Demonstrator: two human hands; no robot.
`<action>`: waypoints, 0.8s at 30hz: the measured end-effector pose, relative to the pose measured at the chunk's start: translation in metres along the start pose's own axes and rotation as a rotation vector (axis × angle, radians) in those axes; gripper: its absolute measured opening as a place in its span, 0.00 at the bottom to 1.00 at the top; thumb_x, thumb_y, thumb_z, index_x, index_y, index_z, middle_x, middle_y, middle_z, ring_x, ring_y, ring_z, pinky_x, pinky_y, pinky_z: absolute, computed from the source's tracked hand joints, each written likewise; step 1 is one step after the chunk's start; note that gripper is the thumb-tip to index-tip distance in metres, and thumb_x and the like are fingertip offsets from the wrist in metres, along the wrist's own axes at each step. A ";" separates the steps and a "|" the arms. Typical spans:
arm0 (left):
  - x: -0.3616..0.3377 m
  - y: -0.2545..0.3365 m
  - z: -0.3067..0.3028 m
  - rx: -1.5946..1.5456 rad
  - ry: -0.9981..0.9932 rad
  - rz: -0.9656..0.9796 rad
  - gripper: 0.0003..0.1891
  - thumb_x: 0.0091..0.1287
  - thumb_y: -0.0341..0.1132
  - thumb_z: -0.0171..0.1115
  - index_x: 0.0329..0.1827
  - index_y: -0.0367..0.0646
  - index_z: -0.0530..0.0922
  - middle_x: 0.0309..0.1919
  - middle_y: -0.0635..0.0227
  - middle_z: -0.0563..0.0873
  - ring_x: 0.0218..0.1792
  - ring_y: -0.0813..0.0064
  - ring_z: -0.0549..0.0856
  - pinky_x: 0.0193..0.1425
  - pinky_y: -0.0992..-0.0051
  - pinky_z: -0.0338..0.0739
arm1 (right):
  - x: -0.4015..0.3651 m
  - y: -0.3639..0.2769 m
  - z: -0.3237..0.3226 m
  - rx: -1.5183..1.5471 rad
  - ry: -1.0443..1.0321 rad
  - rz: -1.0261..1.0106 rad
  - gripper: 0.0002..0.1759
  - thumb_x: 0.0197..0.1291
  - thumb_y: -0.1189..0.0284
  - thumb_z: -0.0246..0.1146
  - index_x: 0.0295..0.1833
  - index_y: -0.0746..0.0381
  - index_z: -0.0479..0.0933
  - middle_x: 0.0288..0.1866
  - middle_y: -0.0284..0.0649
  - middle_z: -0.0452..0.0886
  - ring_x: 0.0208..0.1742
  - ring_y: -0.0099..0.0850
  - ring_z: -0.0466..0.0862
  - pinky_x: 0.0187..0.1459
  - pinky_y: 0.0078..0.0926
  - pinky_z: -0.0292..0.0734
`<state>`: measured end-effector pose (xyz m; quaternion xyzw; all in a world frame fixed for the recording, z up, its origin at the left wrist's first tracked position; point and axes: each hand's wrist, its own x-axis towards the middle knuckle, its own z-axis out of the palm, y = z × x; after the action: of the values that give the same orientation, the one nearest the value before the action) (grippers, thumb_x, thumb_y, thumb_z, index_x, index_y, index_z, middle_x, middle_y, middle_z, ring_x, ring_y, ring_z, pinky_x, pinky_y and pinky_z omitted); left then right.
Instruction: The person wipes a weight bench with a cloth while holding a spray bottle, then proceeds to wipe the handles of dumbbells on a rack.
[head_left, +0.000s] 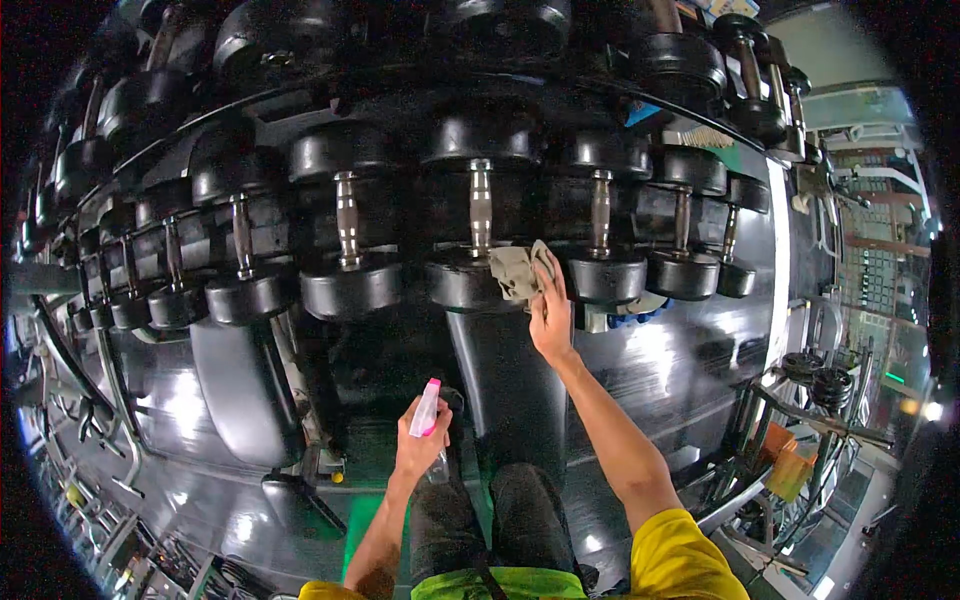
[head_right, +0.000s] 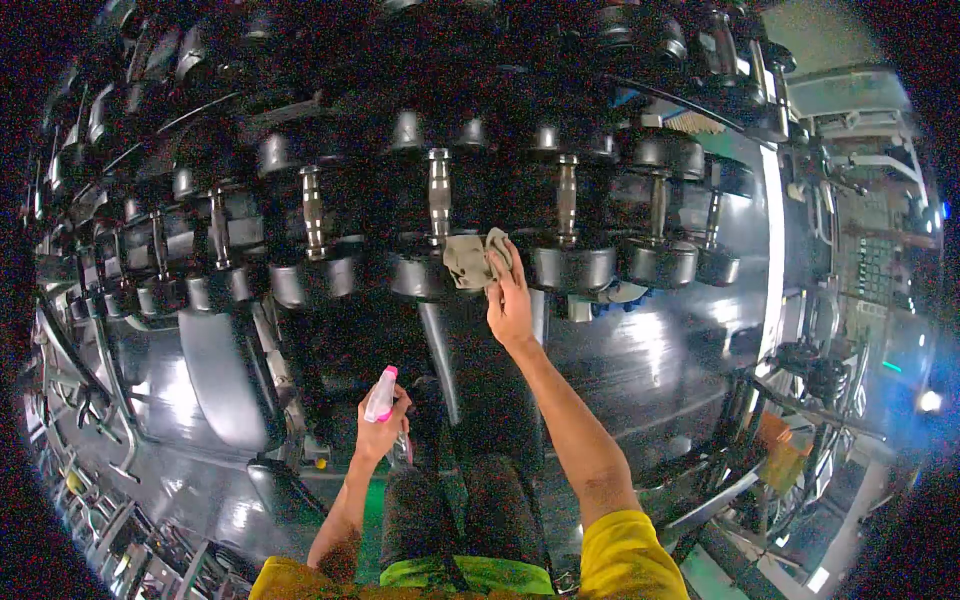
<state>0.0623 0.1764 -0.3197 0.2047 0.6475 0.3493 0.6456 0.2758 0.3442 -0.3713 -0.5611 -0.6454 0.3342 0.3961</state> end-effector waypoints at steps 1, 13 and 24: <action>0.000 -0.003 -0.001 0.019 0.004 0.004 0.05 0.62 0.23 0.59 0.39 0.37 0.73 0.30 0.69 0.78 0.17 0.81 0.78 0.18 0.79 0.74 | 0.001 0.001 0.005 0.079 0.042 0.084 0.24 0.55 0.84 0.55 0.59 0.59 0.74 0.69 0.48 0.64 0.68 0.48 0.66 0.65 0.40 0.64; -0.023 -0.019 0.022 -0.052 0.139 0.068 0.05 0.63 0.26 0.61 0.38 0.38 0.74 0.21 0.71 0.77 0.15 0.82 0.76 0.18 0.80 0.71 | 0.025 -0.079 0.078 -1.029 -0.669 -0.941 0.15 0.51 0.70 0.61 0.45 0.53 0.83 0.54 0.30 0.78 0.60 0.34 0.72 0.69 0.45 0.54; -0.039 -0.023 0.045 0.018 0.149 0.049 0.05 0.62 0.25 0.61 0.38 0.37 0.74 0.24 0.69 0.79 0.16 0.83 0.77 0.19 0.80 0.71 | 0.012 -0.046 0.048 -0.711 -0.418 -0.862 0.20 0.54 0.65 0.57 0.54 0.47 0.77 0.65 0.29 0.70 0.70 0.35 0.62 0.69 0.44 0.54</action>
<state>0.1139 0.1416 -0.3052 0.1996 0.6916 0.3735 0.5851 0.2113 0.3500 -0.3513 -0.2689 -0.9516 0.0100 0.1483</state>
